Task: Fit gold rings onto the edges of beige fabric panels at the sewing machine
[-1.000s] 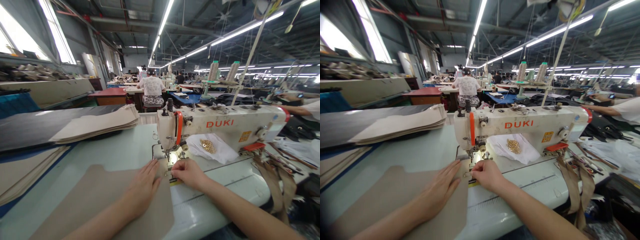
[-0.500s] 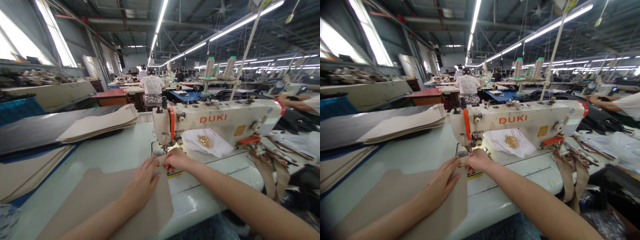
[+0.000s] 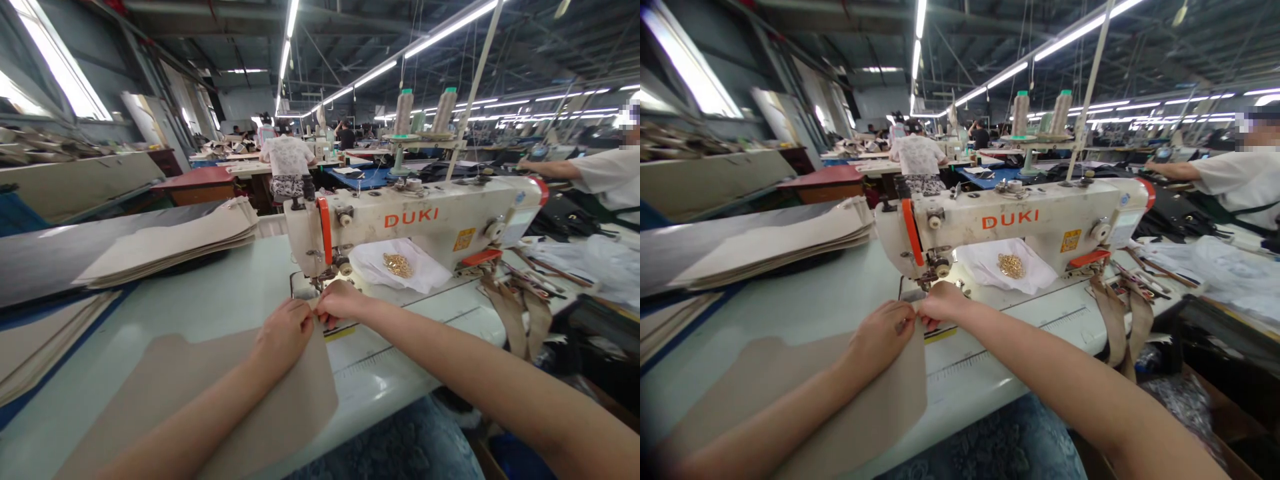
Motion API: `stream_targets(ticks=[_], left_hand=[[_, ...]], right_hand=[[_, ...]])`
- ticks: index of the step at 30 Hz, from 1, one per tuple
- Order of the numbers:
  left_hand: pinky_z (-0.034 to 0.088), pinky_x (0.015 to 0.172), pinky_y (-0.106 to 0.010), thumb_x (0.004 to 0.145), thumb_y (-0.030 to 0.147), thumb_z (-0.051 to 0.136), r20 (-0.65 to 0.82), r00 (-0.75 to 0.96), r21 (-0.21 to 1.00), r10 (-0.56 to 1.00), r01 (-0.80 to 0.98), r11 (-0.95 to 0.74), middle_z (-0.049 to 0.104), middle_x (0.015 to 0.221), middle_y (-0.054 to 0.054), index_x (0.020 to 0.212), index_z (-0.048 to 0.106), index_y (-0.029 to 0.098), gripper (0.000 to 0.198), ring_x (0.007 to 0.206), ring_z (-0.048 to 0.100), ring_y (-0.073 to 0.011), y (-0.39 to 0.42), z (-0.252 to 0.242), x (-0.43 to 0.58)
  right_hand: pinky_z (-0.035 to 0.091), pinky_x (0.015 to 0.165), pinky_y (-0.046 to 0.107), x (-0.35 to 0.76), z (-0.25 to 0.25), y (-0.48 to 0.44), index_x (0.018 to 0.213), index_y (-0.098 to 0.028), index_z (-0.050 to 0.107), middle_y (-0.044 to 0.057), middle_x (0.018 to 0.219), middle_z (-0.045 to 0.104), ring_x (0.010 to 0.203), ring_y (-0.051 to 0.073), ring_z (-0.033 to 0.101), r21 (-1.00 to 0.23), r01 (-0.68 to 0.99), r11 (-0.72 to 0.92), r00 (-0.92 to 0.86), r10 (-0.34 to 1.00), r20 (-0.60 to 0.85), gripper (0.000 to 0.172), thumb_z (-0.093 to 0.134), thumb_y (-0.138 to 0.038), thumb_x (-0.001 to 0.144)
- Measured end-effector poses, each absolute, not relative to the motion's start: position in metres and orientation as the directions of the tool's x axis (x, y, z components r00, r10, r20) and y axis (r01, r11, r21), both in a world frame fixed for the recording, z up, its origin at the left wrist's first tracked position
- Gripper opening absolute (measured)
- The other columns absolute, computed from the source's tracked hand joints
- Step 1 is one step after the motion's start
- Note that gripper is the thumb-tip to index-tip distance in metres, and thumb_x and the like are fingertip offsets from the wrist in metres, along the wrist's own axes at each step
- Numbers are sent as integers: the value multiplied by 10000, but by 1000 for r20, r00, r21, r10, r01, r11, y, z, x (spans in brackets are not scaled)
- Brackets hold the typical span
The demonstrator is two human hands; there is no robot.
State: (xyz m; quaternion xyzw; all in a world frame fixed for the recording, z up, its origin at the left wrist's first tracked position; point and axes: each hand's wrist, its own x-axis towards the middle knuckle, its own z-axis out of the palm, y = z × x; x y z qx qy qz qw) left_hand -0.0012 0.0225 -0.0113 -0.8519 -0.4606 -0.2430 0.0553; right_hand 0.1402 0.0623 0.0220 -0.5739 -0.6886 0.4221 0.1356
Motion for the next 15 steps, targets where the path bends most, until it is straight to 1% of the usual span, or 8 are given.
stream_targets(ticks=[2, 3, 5, 7, 8, 10, 12, 15], left_hand=[[464, 668, -278, 757, 64, 470, 487, 452, 133, 748, 807, -575, 590, 673, -15, 618, 494, 194, 191, 693, 561, -173, 23, -12, -1], [463, 668, -280, 758, 65, 470, 494, 450, 139, 744, 804, -579, 590, 672, -15, 618, 491, 193, 191, 692, 561, -174, 23, -12, -1], [461, 672, -284, 758, 69, 475, 499, 447, 152, 742, 798, -583, 591, 676, -14, 626, 494, 191, 181, 695, 560, -176, 23, -13, -1], [461, 674, -285, 757, 73, 485, 498, 441, 166, 747, 796, -581, 595, 682, -13, 641, 508, 190, 166, 700, 561, -177, 23, -14, -1], [462, 675, -285, 757, 73, 487, 499, 438, 171, 747, 796, -581, 599, 686, -13, 647, 516, 189, 162, 704, 562, -177, 23, -14, -2], [463, 679, -284, 762, 72, 492, 501, 438, 179, 746, 791, -585, 608, 697, -13, 656, 531, 187, 161, 709, 566, -176, 23, -15, -2], [466, 679, -284, 764, 69, 502, 505, 436, 184, 745, 789, -586, 617, 702, -14, 656, 539, 184, 161, 708, 569, -175, 22, -15, -2], [471, 685, -283, 764, 67, 516, 514, 434, 186, 740, 786, -590, 625, 707, -14, 653, 543, 184, 163, 708, 571, -173, 22, -14, -2]], right_hand=[[431, 480, 178, 145, 20, 57, 539, -148, 600, -1, 524, 627, 484, 117, 606, -723, 686, 80, -345, 911, -226, 193, 543, -140, 723], [438, 518, 190, 149, 18, 53, 577, -148, 617, 12, 577, 649, 537, 129, 621, -709, 691, 140, -362, 916, -172, 189, 525, -135, 742], [447, 644, 228, 159, 13, 45, 693, -155, 654, 48, 755, 689, 728, 168, 640, -668, 700, 253, -384, 922, -53, 170, 511, -148, 784], [418, 767, 271, 169, 5, 37, 786, -168, 665, 74, 904, 679, 903, 201, 595, -582, 700, 414, -454, 887, 85, 152, 518, -173, 822], [402, 797, 283, 173, 1, 35, 808, -171, 665, 78, 928, 668, 935, 205, 570, -505, 694, 513, -509, 846, 160, 152, 517, -181, 840], [390, 784, 283, 180, -6, 32, 807, -171, 664, 70, 880, 653, 893, 197, 549, -302, 665, 683, -620, 730, 288, 169, 507, -184, 869], [389, 729, 272, 182, -11, 33, 799, -171, 660, 51, 814, 634, 822, 187, 534, -125, 638, 760, -684, 634, 362, 182, 499, -178, 884], [378, 684, 261, 180, -14, 36, 792, -178, 655, 26, 771, 612, 780, 177, 515, -43, 626, 778, -707, 591, 389, 160, 521, -175, 879]])
